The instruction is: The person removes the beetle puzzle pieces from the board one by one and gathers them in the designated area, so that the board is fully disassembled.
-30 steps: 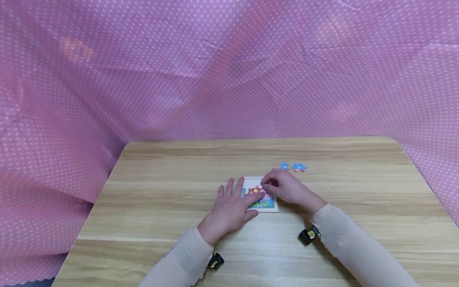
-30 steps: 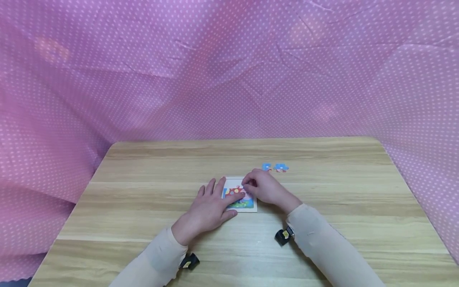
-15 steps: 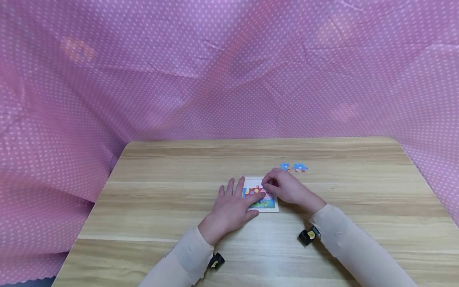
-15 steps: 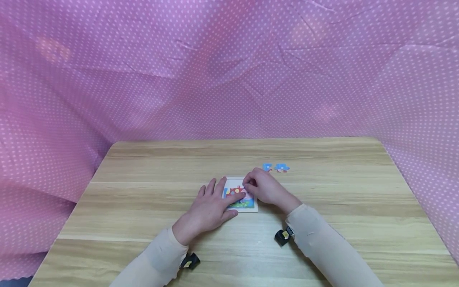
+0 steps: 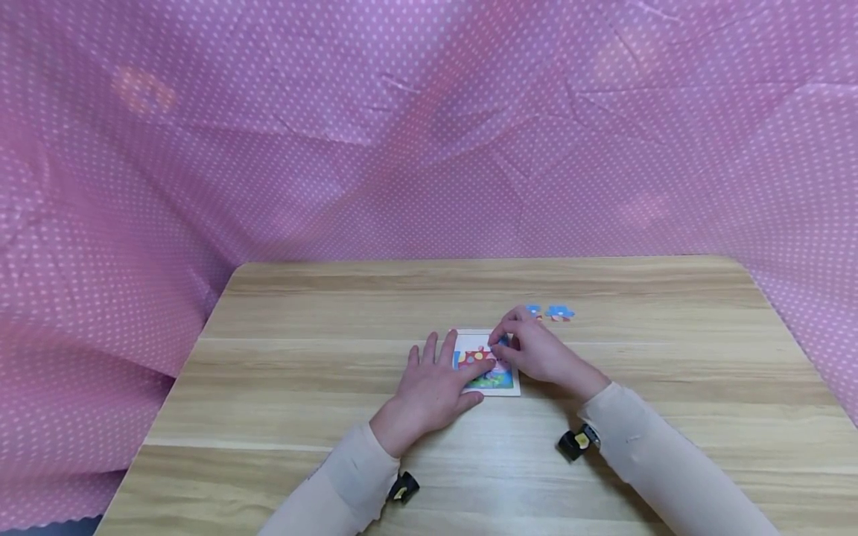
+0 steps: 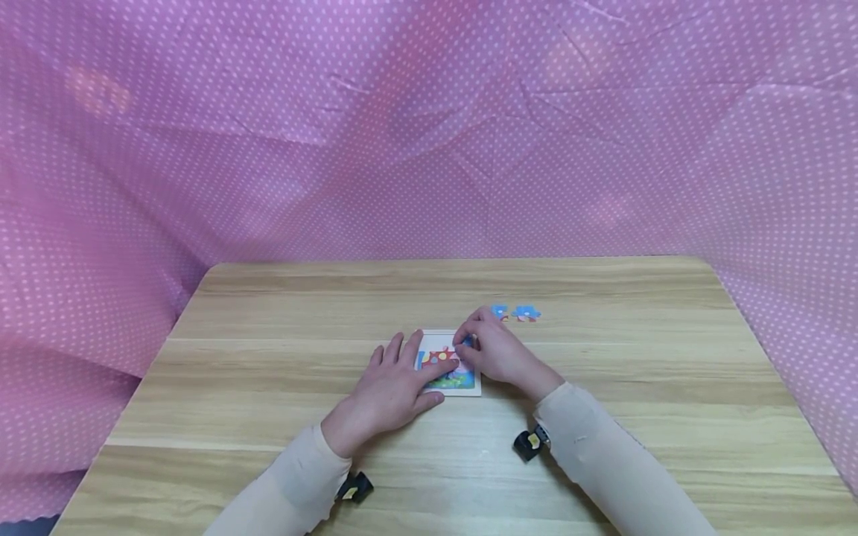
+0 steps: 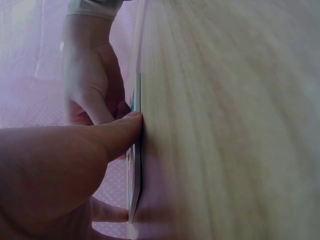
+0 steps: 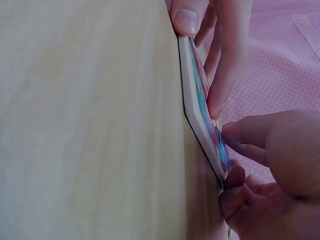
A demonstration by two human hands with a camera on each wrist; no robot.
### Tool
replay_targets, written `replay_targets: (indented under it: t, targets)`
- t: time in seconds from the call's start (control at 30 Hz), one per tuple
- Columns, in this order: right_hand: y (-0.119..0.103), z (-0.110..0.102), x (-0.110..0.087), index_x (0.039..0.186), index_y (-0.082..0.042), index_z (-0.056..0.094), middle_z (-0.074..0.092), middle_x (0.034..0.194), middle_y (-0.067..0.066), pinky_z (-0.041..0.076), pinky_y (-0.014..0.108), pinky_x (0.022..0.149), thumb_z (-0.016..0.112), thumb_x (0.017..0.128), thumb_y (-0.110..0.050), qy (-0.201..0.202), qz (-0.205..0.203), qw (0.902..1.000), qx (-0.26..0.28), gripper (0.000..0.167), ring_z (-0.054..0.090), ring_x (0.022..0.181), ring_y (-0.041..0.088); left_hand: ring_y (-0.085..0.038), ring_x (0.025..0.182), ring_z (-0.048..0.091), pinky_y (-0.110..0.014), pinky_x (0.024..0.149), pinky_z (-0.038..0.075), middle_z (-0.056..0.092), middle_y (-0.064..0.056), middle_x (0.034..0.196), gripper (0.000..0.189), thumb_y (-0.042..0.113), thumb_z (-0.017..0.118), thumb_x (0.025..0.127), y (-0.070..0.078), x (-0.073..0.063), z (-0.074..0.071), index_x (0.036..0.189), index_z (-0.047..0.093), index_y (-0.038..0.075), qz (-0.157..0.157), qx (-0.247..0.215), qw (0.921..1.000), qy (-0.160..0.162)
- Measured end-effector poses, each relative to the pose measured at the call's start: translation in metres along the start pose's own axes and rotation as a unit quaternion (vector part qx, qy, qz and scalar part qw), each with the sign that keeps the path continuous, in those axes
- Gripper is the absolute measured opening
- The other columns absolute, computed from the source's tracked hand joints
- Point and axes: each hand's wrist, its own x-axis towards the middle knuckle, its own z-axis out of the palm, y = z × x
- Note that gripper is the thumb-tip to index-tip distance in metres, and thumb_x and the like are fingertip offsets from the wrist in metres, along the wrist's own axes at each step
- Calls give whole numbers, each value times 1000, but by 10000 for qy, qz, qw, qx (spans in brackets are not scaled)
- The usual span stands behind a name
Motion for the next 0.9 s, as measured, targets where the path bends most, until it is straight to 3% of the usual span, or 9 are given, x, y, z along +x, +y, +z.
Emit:
replay_targets:
  t: [0.17, 0.4, 0.7, 0.9]
  targets:
    - [1, 0, 0, 111, -15, 78, 60, 124, 11, 49, 32, 80, 70, 105, -15, 11, -12, 10000, 57, 10, 56, 97, 20, -57, 161, 25, -75, 124, 31, 25, -24, 178, 55, 57, 58, 108, 0, 0, 0, 161, 45, 52, -25, -43, 10000, -1]
    - [5, 0, 1, 139, -7, 66, 61, 120, 11, 49, 32, 79, 66, 106, -10, 96, 10, 9998, 190, 33, 55, 96, 21, -56, 161, 25, -75, 124, 30, 24, -24, 178, 54, 57, 57, 108, 1, 0, 2, 160, 46, 52, -55, -37, 10000, -23]
    - [6, 0, -2, 133, -11, 73, 63, 120, 10, 49, 30, 77, 66, 106, -10, 126, -87, 9996, 253, 28, 55, 94, 20, -56, 162, 25, -74, 124, 30, 25, -23, 178, 54, 56, 58, 108, 2, -2, 2, 160, 46, 52, -43, -47, 10000, -3]
    - [5, 1, 0, 131, -11, 74, 72, 124, 11, 50, 33, 83, 63, 107, -7, 123, -255, 9990, 333, 26, 59, 95, 20, -56, 161, 26, -74, 123, 31, 25, -24, 177, 54, 56, 58, 108, 2, -2, 4, 160, 46, 52, -8, -8, 10000, 42]
